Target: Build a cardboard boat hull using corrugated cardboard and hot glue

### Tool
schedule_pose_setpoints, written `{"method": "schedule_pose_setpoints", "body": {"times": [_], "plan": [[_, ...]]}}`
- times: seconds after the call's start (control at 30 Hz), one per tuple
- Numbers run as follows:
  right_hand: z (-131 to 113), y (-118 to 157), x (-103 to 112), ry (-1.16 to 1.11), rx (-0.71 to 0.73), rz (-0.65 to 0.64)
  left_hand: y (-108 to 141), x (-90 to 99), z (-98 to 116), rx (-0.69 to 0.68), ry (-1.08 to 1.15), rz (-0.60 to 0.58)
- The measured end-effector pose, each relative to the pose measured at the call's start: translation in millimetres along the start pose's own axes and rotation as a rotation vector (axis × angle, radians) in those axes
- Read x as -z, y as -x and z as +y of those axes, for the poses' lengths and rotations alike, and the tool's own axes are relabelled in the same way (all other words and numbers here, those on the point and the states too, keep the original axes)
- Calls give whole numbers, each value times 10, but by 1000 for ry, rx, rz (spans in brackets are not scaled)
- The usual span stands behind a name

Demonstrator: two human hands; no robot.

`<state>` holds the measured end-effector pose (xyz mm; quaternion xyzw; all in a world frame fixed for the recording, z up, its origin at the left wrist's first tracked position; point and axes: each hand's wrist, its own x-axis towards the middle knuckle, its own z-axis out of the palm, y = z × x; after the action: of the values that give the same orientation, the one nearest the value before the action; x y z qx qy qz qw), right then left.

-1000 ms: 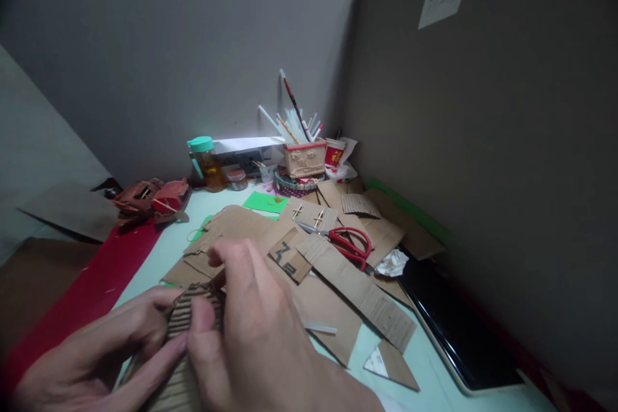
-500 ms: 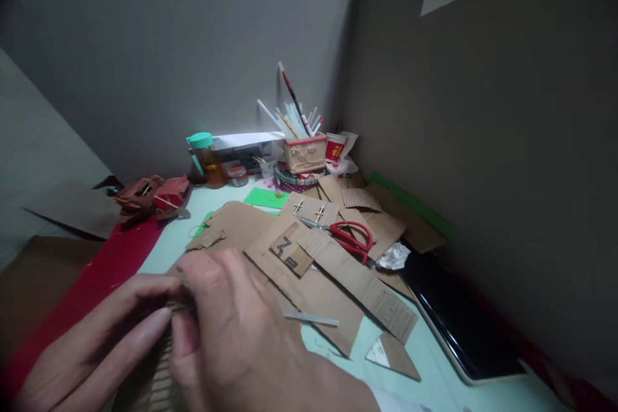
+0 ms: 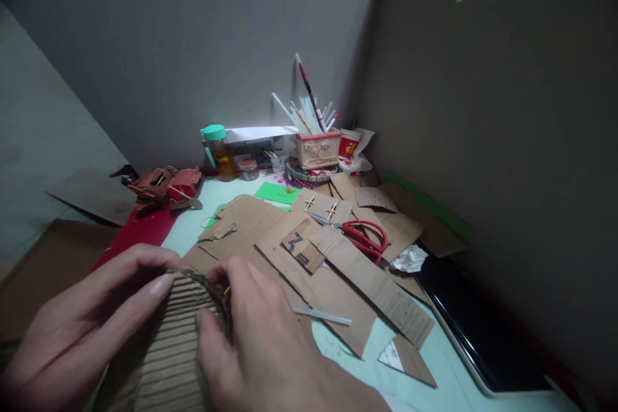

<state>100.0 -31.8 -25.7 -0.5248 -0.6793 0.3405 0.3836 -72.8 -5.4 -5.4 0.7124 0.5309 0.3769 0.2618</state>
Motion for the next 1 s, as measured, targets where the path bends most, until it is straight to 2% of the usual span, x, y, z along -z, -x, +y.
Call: {"method": "schedule_pose_setpoints", "body": {"times": [0.07, 0.17, 0.27, 0.33, 0.63, 1.0], "plan": [[20, -2, -13, -16, 32, 5, -8, 5, 0, 39, 29, 1], [19, 6, -21, -44, 6, -4, -19, 7, -3, 89, 99, -69], [-8, 18, -9, -61, -61, -6, -35, 6, -10, 59, 187, -159], [-17, 23, 0, -82, -72, -21, -40, -1, -15, 39, 203, -172], [27, 50, -1, -56, -43, -10, 25, -91, -34, 1, 190, -93], [-28, 28, 40, -44, -55, -42, 27, -153, -73, -47, 187, -29]]}}
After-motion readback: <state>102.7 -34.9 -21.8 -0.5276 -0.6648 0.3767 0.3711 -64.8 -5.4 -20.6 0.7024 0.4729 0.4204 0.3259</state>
